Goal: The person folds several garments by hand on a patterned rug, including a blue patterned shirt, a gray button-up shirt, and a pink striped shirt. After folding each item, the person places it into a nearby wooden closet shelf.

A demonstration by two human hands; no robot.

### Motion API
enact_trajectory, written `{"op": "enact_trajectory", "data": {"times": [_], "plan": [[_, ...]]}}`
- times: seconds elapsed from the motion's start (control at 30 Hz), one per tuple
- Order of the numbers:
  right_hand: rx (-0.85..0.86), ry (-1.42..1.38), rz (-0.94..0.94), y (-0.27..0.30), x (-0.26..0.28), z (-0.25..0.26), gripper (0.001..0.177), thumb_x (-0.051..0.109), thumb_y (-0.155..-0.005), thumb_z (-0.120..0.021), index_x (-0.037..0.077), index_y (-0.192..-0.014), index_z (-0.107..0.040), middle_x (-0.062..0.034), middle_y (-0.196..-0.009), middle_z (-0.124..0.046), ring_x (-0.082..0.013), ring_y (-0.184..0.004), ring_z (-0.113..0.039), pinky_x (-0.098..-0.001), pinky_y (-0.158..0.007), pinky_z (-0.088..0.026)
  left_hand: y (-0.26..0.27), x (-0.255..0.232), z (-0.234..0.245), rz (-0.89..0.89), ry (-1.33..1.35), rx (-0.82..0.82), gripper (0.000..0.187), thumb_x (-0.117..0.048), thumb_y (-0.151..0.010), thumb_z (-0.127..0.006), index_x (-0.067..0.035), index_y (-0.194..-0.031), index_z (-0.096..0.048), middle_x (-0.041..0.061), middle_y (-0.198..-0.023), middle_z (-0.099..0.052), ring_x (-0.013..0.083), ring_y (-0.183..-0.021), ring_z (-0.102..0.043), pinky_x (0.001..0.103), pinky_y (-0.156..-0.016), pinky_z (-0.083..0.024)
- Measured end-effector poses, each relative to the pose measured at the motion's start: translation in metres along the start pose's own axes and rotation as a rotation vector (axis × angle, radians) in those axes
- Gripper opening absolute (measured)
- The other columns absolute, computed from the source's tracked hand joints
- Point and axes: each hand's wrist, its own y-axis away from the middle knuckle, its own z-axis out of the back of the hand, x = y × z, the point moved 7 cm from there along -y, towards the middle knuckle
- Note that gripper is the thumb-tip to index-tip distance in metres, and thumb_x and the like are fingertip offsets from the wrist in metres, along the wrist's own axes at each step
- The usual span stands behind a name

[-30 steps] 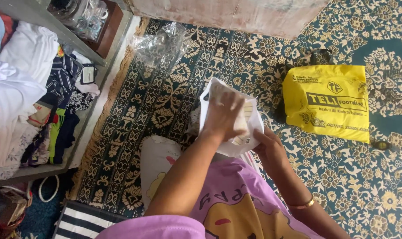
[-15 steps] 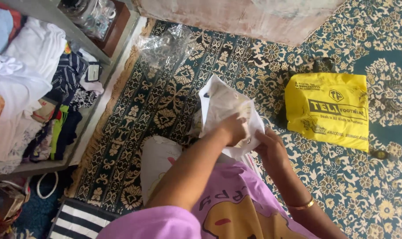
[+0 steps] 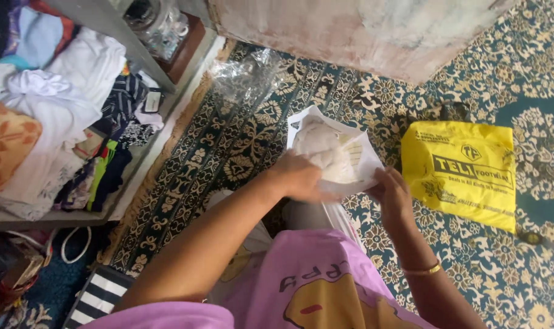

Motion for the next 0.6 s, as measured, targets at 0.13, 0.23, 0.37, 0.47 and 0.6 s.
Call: {"op": "enact_trajectory", "data": {"times": [0.13, 0.23, 0.37, 0.47, 0.6], "plan": [[-0.071, 0.487, 0.276, -0.008, 0.054, -0.020, 0.012, 0.013, -0.101, -0.060, 0.002, -0.102, -0.060, -0.0133, -0.098, -0.066, -0.0226, -0.088, -0.065, -0.0363, -0.084, -0.055, -0.001, 0.020, -0.043, -0.164, -0.338, -0.183, 0.023, -0.026, -0.083, -0.070, -0.008, -0.092, -0.079, 0.013, -0.107, -0.075, 0.0322, -0.123, -0.060, 0.061, -0.118, -0.031], [0.014, 1.036, 0.801, 0.002, 0.110, -0.071, 0.024, -0.002, -0.086, -0.060, 0.004, -0.109, -0.066, -0.0169, -0.126, -0.062, -0.0282, -0.116, -0.058, -0.0418, -0.102, -0.051, 0.016, 0.019, -0.036, -0.209, -0.275, -0.303, 0.020, -0.003, -0.074, -0.069, -0.005, -0.091, -0.079, 0.012, -0.121, -0.069, 0.0312, -0.131, -0.054, 0.066, -0.122, -0.023], [0.286, 1.596, 1.138, 0.005, 0.140, -0.136, 0.049, -0.009, -0.068, -0.062, 0.016, -0.107, -0.078, -0.0174, -0.151, -0.051, -0.0341, -0.138, -0.043, -0.0494, -0.114, -0.040, 0.048, 0.007, -0.010, -0.225, -0.253, -0.419, 0.022, 0.000, -0.065, -0.069, -0.001, -0.085, -0.079, 0.014, -0.141, -0.056, 0.0347, -0.139, -0.042, 0.067, -0.117, -0.021], [0.397, 1.975, 1.029, -0.043, 0.123, -0.107, 0.053, -0.001, -0.062, -0.072, 0.030, -0.104, -0.082, -0.0094, -0.155, -0.049, -0.0325, -0.140, -0.040, -0.0503, -0.111, -0.036, 0.065, 0.015, -0.007, -0.173, -0.094, -0.642, 0.016, -0.001, -0.064, -0.072, -0.003, -0.078, -0.080, 0.019, -0.149, -0.049, 0.0391, -0.139, -0.040, 0.065, -0.111, -0.026], [0.429, 1.911, 0.727, -0.099, 0.102, -0.045, 0.038, 0.010, -0.079, -0.071, 0.026, -0.113, -0.077, -0.0034, -0.128, -0.069, -0.0291, -0.111, -0.066, -0.0444, -0.095, -0.053, 0.038, 0.074, -0.049, -0.032, 0.174, -0.751, 0.019, -0.007, -0.074, -0.072, -0.002, -0.091, -0.077, 0.024, -0.133, -0.059, 0.0373, -0.113, -0.061, 0.051, -0.097, -0.048]]}}
